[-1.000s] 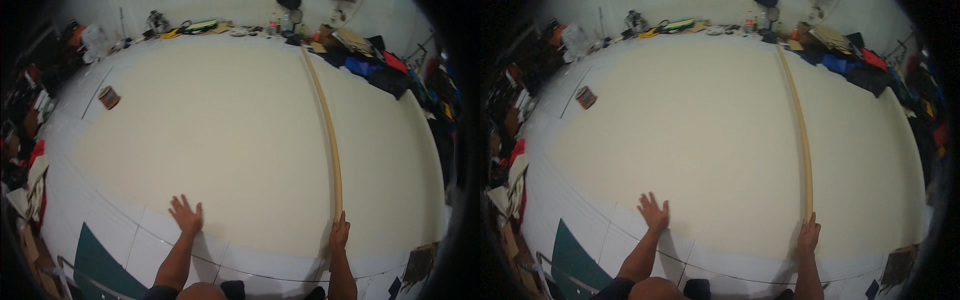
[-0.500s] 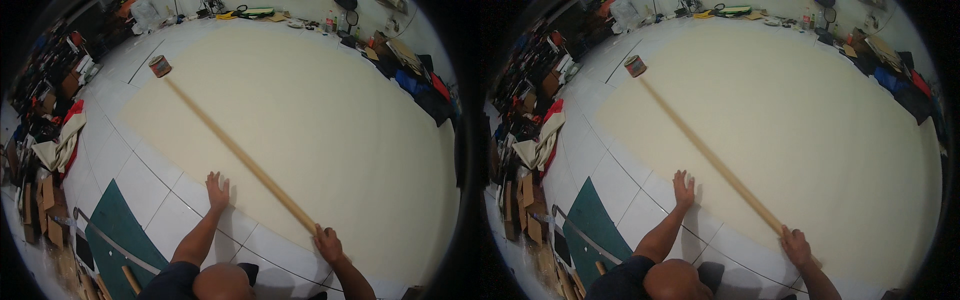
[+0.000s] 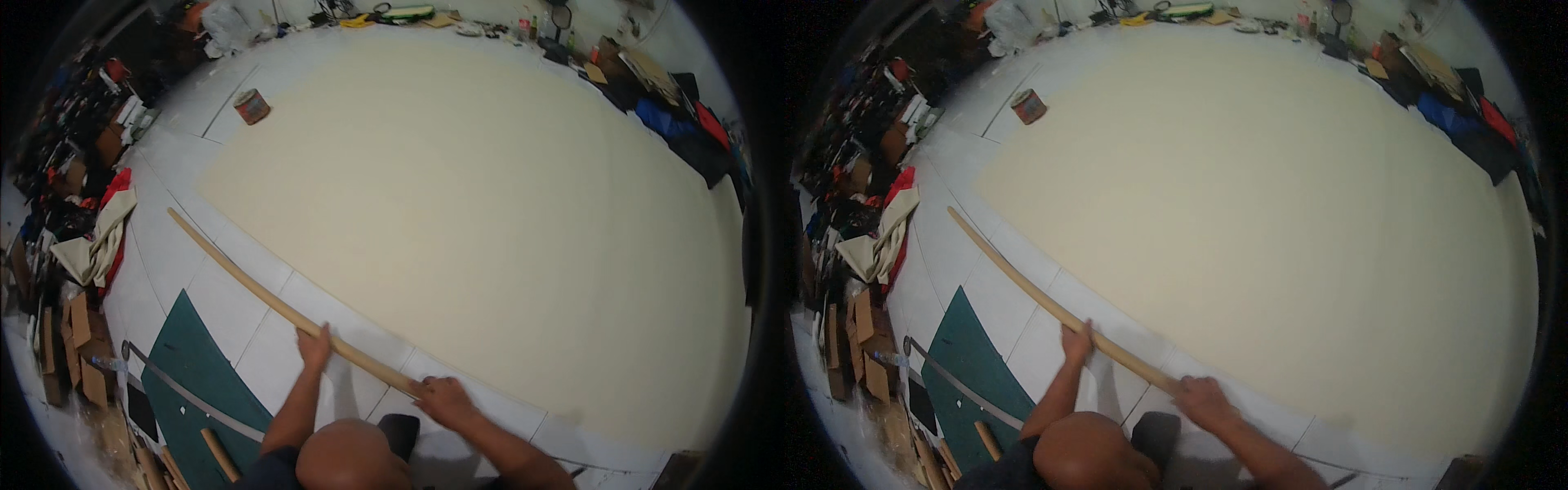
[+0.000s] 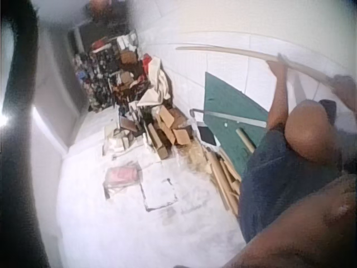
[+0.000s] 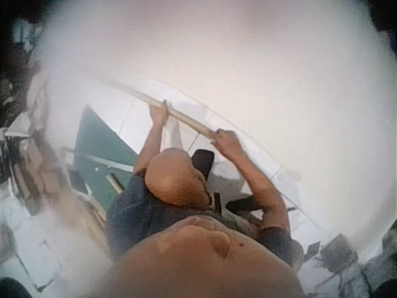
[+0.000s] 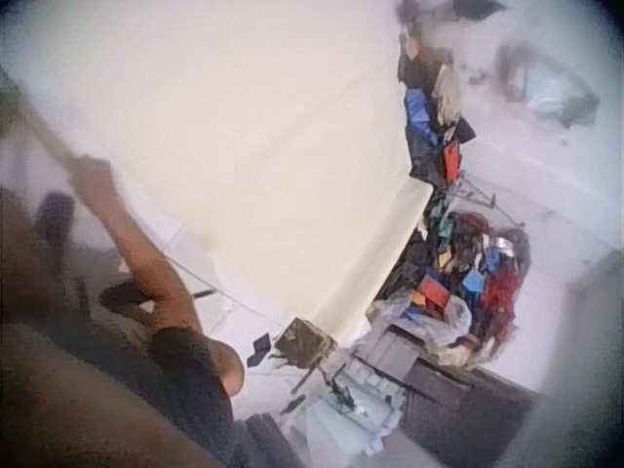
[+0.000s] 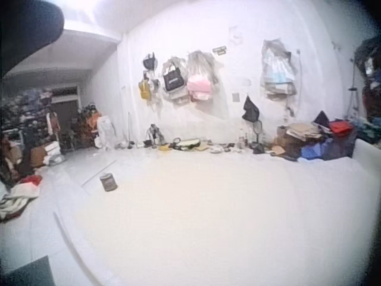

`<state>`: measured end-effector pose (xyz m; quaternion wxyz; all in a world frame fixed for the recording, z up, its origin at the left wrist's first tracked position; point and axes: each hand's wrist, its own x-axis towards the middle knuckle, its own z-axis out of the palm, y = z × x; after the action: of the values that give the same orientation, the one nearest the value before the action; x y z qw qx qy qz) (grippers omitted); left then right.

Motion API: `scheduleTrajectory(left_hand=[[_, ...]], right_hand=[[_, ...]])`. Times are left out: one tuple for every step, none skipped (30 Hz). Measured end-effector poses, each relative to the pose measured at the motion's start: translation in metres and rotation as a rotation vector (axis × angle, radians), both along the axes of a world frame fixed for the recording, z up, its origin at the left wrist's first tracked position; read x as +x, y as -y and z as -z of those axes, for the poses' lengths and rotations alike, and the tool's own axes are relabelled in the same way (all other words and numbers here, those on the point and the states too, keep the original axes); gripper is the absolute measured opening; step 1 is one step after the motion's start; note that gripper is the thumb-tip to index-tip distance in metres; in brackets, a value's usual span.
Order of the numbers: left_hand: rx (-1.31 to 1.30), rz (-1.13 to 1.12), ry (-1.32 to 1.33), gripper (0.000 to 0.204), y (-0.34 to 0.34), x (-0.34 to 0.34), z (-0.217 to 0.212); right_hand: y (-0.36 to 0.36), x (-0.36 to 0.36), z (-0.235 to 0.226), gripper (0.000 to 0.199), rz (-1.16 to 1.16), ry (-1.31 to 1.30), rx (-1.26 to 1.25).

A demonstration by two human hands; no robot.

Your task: The person lays out a large piece of off-white fabric on a tiled floor, uses a wooden dowel as a straightedge, and cuts the fabric with scissors. The person repeats this process multiple times to produce several rectangular pieces.

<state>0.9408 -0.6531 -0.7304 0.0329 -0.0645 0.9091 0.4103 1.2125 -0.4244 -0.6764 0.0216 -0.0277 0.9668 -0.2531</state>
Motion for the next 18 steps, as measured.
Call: scheduleTrajectory(left_hand=[[-0.125, -0.020, 0.022, 0.071, 0.018, -0.023, 0.012], [-0.250, -0.027, 0.044, 0.070, 0.041, -0.047, 0.023], [-0.302, 0.000, 0.013, 0.068, 0.051, -0.070, 0.029], [-0.481, -0.078, -0.053, 0.068, 0.109, -0.105, 0.035], [-0.490, -0.121, -0.038, 0.068, 0.092, -0.112, 0.040], [-0.585, -0.009, -0.207, 0.065, 0.154, -0.141, 0.032], [-0.703, 0.091, -0.386, 0.063, 0.214, -0.163, 0.012], [-0.594, -0.025, -0.105, 0.057, 0.123, -0.137, 0.030], [-0.719, -0.024, -0.069, 0.053, 0.149, -0.152, 0.018], [-0.829, -0.057, -0.040, 0.056, 0.151, -0.152, 0.010], [-0.951, -0.076, -0.035, 0.059, 0.128, -0.133, 0.003], [-1.067, -0.084, -0.036, 0.063, 0.094, -0.111, -0.016], [-1.104, 0.006, -0.082, 0.068, 0.063, -0.101, -0.033], [-1.064, 0.195, -0.134, 0.066, 0.062, -0.115, -0.042], [-0.962, 0.465, -0.278, 0.063, 0.044, -0.144, -0.044], [-0.860, 0.700, -0.420, 0.059, 0.038, -0.156, -0.046], [-0.730, 0.975, -0.418, 0.056, 0.000, -0.156, -0.049], [-0.631, 1.177, -0.377, 0.056, -0.069, -0.125, -0.057]], right_hand=[[-0.016, 0.011, -0.008, 0.045, -0.044, 0.027, 0.016], [-0.039, 0.021, -0.033, 0.039, -0.039, 0.069, -0.056], [-0.067, 0.048, -0.033, 0.039, 0.006, 0.156, -0.032], [-0.093, 0.064, -0.032, 0.039, -0.022, 0.180, -0.016], [-0.126, 0.099, -0.053, 0.038, 0.128, 0.391, 0.014], [-0.155, 0.129, -0.052, 0.036, 0.180, 0.315, 0.013], [-0.181, 0.154, -0.054, 0.034, 0.243, 0.345, 0.045], [-0.190, 0.219, -0.079, 0.032, 0.479, 0.644, 0.190], [-0.198, 0.259, -0.089, 0.032, 0.516, 0.697, 0.330], [-0.202, 0.288, -0.104, 0.032, 0.520, 0.830, 0.356], [-0.189, 0.322, -0.122, 0.033, 0.515, 0.988, 0.370], [-0.169, 0.361, -0.128, 0.034, 0.605, 1.076, 0.307], [-0.150, 0.399, -0.135, 0.036, 0.699, 1.149, 0.253], [-0.140, 0.427, -0.135, 0.037, 0.770, 1.190, 0.210], [-0.126, 0.451, -0.128, 0.040, 0.831, 1.158, 0.089], [-0.118, 0.457, -0.104, 0.040, 0.890, 1.150, 0.021], [-0.098, 0.466, -0.091, 0.039, 0.966, 1.160, -0.049], [-0.066, 0.479, -0.091, 0.043, 1.086, 1.141, -0.131]])
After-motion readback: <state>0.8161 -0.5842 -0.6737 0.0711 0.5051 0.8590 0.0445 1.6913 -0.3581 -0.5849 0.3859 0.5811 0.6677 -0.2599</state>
